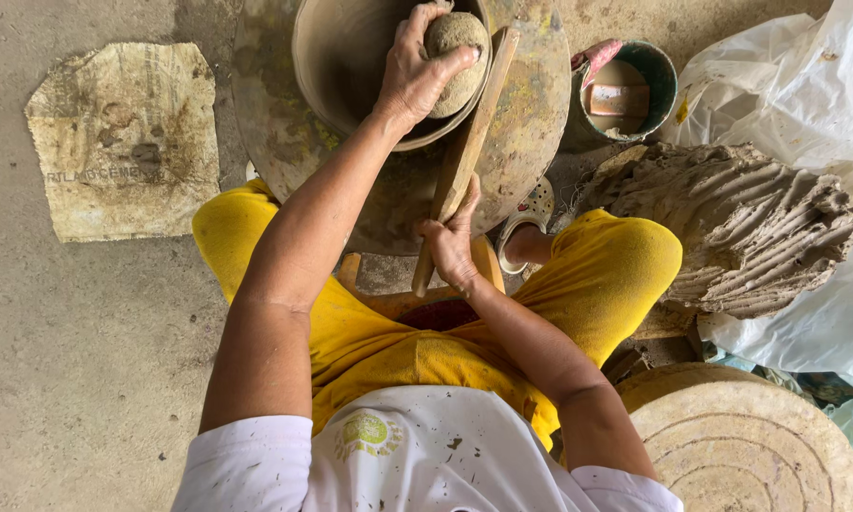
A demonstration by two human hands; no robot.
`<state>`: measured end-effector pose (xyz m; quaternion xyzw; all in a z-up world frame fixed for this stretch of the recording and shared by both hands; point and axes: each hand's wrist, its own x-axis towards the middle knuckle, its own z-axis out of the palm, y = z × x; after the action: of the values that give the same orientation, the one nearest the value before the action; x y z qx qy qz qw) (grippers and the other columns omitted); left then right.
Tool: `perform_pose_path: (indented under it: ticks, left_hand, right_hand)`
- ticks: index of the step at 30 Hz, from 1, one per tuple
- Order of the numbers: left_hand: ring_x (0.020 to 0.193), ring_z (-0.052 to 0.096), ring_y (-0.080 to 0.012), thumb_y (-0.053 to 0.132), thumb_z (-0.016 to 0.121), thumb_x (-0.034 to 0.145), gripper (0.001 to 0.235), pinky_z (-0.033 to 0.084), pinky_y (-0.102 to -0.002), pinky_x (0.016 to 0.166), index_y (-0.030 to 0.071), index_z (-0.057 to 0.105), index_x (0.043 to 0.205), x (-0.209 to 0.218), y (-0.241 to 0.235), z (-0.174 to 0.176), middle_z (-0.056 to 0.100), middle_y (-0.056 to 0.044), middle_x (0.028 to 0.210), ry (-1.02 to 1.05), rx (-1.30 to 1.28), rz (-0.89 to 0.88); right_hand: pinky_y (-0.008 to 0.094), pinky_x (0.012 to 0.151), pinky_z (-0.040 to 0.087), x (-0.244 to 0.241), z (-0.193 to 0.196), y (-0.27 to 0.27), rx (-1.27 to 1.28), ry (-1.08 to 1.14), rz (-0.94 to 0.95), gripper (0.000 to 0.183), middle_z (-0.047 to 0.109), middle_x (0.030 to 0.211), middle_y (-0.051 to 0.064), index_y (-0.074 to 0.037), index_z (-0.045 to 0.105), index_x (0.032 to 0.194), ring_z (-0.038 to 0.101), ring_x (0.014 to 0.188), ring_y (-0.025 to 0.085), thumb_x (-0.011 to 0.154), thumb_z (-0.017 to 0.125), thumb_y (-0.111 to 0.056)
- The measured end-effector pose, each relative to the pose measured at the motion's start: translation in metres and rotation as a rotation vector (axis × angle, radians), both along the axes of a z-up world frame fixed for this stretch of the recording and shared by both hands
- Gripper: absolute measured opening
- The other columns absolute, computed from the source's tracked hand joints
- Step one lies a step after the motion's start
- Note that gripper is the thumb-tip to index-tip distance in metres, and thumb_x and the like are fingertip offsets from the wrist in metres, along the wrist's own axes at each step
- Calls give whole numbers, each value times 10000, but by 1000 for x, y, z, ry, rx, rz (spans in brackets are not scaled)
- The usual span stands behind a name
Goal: The person builds a clay vessel by hand on a pottery wheel, first using a wooden paddle and a stone to smooth the sides of a base and then coiling a large strip of clay onto the rim and smoothing it into a neck.
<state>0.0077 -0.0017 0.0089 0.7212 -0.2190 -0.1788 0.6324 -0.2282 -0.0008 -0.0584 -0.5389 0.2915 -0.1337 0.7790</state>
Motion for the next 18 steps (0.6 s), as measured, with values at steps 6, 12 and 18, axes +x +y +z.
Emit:
perform_pose_path:
  ticks: [6,12,18]
  left_hand:
    - [1162,635,-273,480,827,746,757,660,-455,960,102,540,1337,3,5,-4,523,-159,1239,-49,-95,43]
    - [1095,697,-304,421,804,772,746,642,-514,981,63,542,1372,-20,56,50,674,-176,1179,142,-352,30]
    - [1224,663,-312,301,817,877,691,610,-503,1075,29,536,1447,-50,172,107,642,-183,1308,108,-649,181]
  right_hand:
    - [383,686,651,-8,12,11,39,12,-100,1146,513,1228,190,-387,-5,1592,623,888,249,752,540,170]
    - [381,607,564,7,17,32,82,27,-125,1135,532,1173,220,-358,23,1609,579,789,271,758,582,141]
    - [395,655,609,20,19,74,104,23,-248,1143,474,1220,164,-382,-25,1556,603,834,246,760,627,117]
